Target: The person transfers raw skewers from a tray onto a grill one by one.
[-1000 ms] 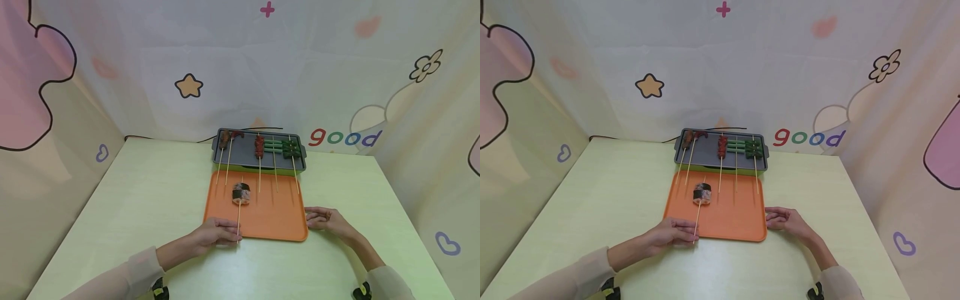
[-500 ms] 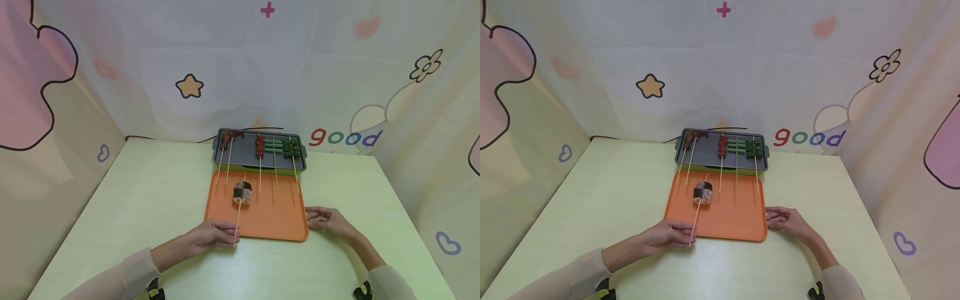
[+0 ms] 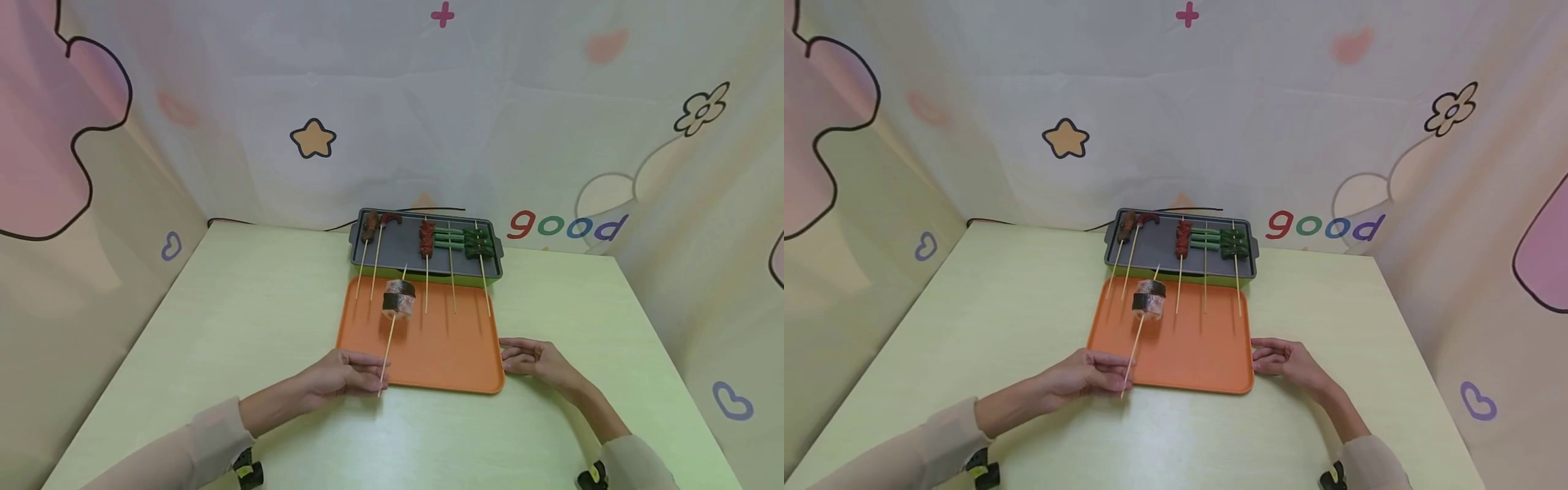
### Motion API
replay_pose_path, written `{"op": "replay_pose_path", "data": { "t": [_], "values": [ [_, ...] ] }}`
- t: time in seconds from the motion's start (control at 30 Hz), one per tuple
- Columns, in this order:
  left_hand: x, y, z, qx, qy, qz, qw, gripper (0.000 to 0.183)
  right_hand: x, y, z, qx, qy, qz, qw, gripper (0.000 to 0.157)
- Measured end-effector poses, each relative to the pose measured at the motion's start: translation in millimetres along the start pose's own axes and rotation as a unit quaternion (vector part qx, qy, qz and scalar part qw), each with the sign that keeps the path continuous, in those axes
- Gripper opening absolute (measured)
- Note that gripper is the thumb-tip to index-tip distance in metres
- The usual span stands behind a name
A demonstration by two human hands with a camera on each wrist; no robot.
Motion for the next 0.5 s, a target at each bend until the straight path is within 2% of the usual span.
{"op": "replay_pose_path", "data": {
  "t": [0.23, 0.5],
  "values": [
    [1.1, -7.2, -21.6, 0.013, -0.026, -0.003, 0.9996, 0.052, 0.1, 0, 1, -0.006, 0.0, 0.005, 1.0, 0.062],
    [0.0, -25.2, -58.6, 0.029, -0.026, -0.023, 0.999, 0.05, -0.3, 0, 1, -0.002, -0.005, 0.004, 1.0, 0.062]
  ]
}}
Point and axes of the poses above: each hand's wrist, its own y-axis away from the middle knuckle, its own x-axis out of the palm, z = x × y, the point moved 6 cm from there along -y, towards the middle knuckle, and after that the axes turned 1 degree about -x, right-handed, at the moved point
